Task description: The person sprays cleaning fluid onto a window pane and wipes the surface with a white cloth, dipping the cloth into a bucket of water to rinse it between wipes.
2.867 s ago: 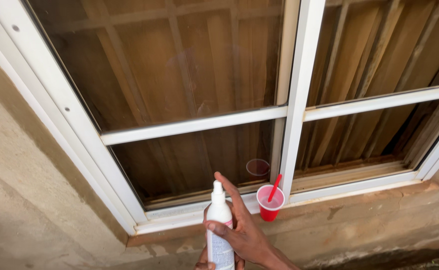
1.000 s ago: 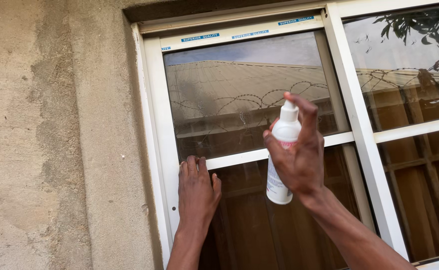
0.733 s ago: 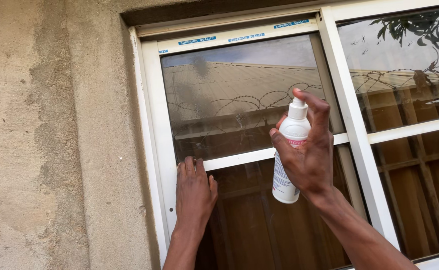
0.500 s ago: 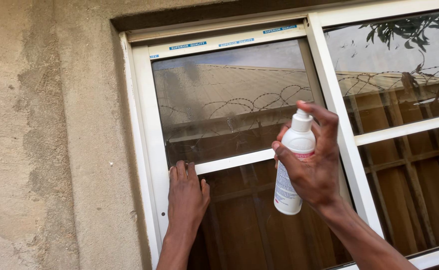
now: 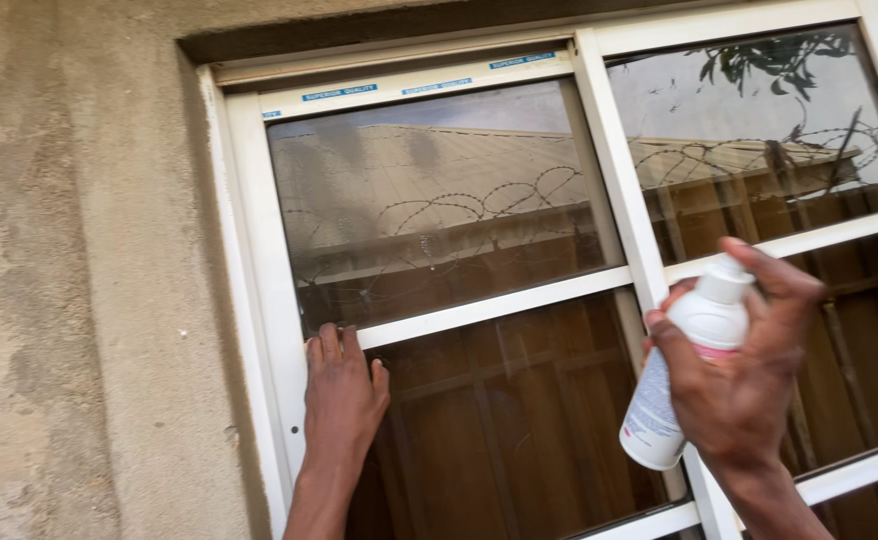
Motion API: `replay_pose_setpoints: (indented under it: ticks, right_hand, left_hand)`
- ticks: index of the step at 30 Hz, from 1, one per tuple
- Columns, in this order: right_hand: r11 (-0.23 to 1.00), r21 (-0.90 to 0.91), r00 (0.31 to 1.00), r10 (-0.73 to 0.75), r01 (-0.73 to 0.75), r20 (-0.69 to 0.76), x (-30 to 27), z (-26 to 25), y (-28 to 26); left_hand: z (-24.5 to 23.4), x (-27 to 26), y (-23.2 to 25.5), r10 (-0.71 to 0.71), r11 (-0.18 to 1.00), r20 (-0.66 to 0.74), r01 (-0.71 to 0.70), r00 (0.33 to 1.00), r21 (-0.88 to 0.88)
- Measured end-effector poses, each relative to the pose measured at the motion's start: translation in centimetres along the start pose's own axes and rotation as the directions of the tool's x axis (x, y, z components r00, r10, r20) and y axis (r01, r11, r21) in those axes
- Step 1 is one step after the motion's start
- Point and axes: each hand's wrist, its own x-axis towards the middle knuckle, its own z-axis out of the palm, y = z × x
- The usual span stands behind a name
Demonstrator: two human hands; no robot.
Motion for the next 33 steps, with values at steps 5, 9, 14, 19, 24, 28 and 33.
replay_pose_setpoints:
  ticks: [5,9,14,19,24,28,33]
  right_hand:
    - [0.962,0.013,0.96,0.272,-0.272,-0.063,-0.4,-3.5,0.1]
    - [0.949,-0.083,0.952,0.303,-0.305,-0.035,-0.5,-4.9,0.8]
    - [0.978,-0.15,0.99,0.141,-0.142,-0.017,-0.4,-6.3,2.0]
    - [0.964,-0.253,0.997,0.079,-0.082,-0.024,0.6,-7.6,1.2]
    - [0.972,-0.234,0.999,0.041,-0.033,0.03,0.9,-6.7,0.9]
    - [0.983,-0.144,0.989,0.128,-0.116,0.078,1.0,-4.6,1.5]
    - [0.971,0.056,0.941,0.21,-0.233,0.265,0.3,0.5,1.1]
  left_hand:
    - [-0.1,-0.2,0.1,0.003,1.0,0.006,-0.003,1.0,0.024]
    - [-0.1,-0.3,0.1,0.031,0.998,-0.009,-0.03,0.999,0.052]
    - [0.0,-0.4,0.1,0.054,0.996,-0.034,-0.051,0.998,0.075]
    - [-0.1,-0.5,0.2,0.053,0.997,-0.036,-0.051,0.998,0.054]
    - [-0.2,-0.4,0.3,0.045,0.996,-0.01,-0.045,0.999,0.074]
    - [-0.2,-0.5,0.0,0.075,0.993,-0.011,-0.073,0.997,0.092]
    - [-0.2,-0.4,-0.4,0.064,0.994,0.037,-0.067,0.997,0.084]
